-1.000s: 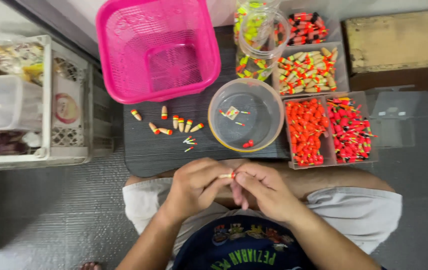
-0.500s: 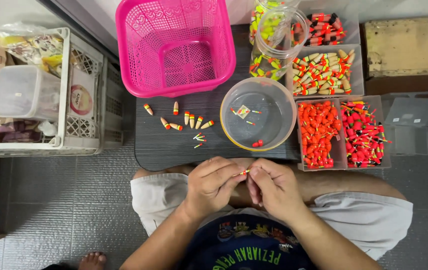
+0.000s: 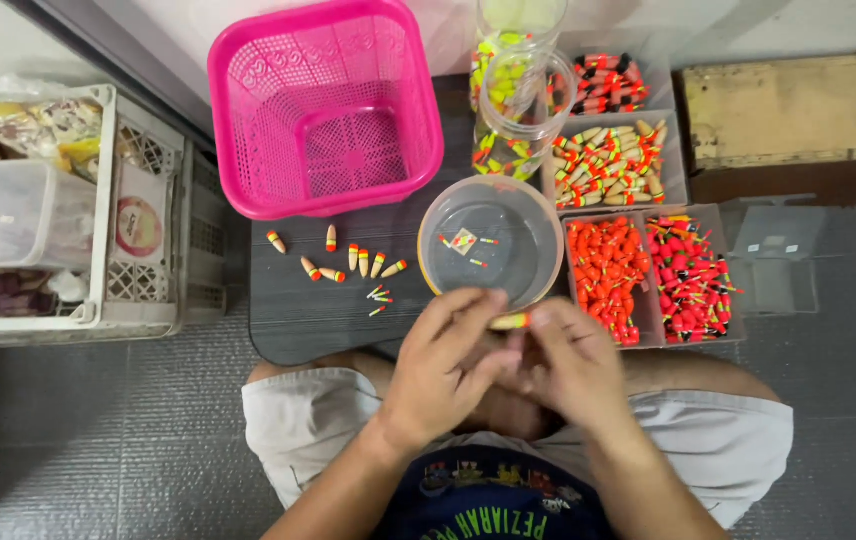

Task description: Assembling small fishing floats by attaching red tips to yellow and white bodies.

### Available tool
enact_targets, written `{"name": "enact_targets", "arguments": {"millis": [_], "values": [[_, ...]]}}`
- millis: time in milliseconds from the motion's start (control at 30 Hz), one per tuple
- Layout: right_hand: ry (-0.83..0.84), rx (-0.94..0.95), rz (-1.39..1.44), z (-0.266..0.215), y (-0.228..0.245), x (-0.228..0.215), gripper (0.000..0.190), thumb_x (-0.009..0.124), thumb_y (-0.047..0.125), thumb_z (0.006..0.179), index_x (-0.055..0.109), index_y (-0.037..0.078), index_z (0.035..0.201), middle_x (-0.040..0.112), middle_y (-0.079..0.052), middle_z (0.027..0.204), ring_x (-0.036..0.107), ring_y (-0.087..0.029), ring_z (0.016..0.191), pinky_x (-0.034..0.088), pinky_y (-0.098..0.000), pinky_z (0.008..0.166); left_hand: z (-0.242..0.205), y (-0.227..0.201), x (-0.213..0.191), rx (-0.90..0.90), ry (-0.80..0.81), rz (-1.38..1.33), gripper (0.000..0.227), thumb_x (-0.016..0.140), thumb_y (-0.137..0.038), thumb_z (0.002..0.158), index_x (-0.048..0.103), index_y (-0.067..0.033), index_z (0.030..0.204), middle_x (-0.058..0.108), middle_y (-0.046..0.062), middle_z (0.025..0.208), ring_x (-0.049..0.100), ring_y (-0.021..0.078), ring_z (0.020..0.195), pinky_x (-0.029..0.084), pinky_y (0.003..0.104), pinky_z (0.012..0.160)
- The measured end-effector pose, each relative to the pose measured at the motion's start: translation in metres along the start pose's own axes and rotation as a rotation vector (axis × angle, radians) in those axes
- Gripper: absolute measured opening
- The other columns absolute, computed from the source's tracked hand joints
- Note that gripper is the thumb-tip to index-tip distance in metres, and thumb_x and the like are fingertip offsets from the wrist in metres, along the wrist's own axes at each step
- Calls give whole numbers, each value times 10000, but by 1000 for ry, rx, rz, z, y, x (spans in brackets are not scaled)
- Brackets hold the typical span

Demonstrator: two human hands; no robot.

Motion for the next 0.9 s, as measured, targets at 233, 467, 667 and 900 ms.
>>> {"name": "enact_targets", "arguments": {"millis": [233, 467, 667, 900], "values": [[-418, -514, -1122, 64, 126, -104, 155, 594, 169, 1084, 680, 63, 1010, 640, -39, 877, 563, -148, 818, 429, -343, 713, -33, 35, -46, -313, -68, -2, 361, 562, -205, 920, 575, -9, 1223, 596, 130, 1108, 588, 212, 935, 515, 317, 853], [-334, -666, -1207, 90, 136, -88, 190, 613, 145, 1107, 716, -1, 1172, 683, -109, 988, 615, -196, 864, 476, -348, 748, -79, 99, -103, -705, -201, 257, 256, 639, -111, 871, 679, -95, 1123, 641, 46, 1036, 649, 137, 896, 537, 247, 783], [-121, -646, -1088, 37, 115, 9, 69, 701, 25, 961, 703, 40, 1029, 680, -65, 988, 597, -150, 857, 454, -279, 837, -66, 115, -97, -547, 27, 532, 240, 605, -160, 890, 685, -61, 1093, 659, 77, 1070, 615, 253, 998, 498, 368, 864], [337, -778, -1175, -7, 83, 79, 87, 689, 154, 831, 667, 99, 895, 699, -64, 936, 662, -211, 837, 510, -312, 779, -19, 124, -79, -156, 43, 589, 188, 662, -84, 837, 690, -55, 1021, 638, 120, 938, 616, 323, 828, 487, 437, 723]]}}
Point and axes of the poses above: each hand's wrist, its own z-axis towards the middle knuckle, its own x-axis out of the palm, y = z × x, the point moved 7 cm from there along z, towards the middle knuckle
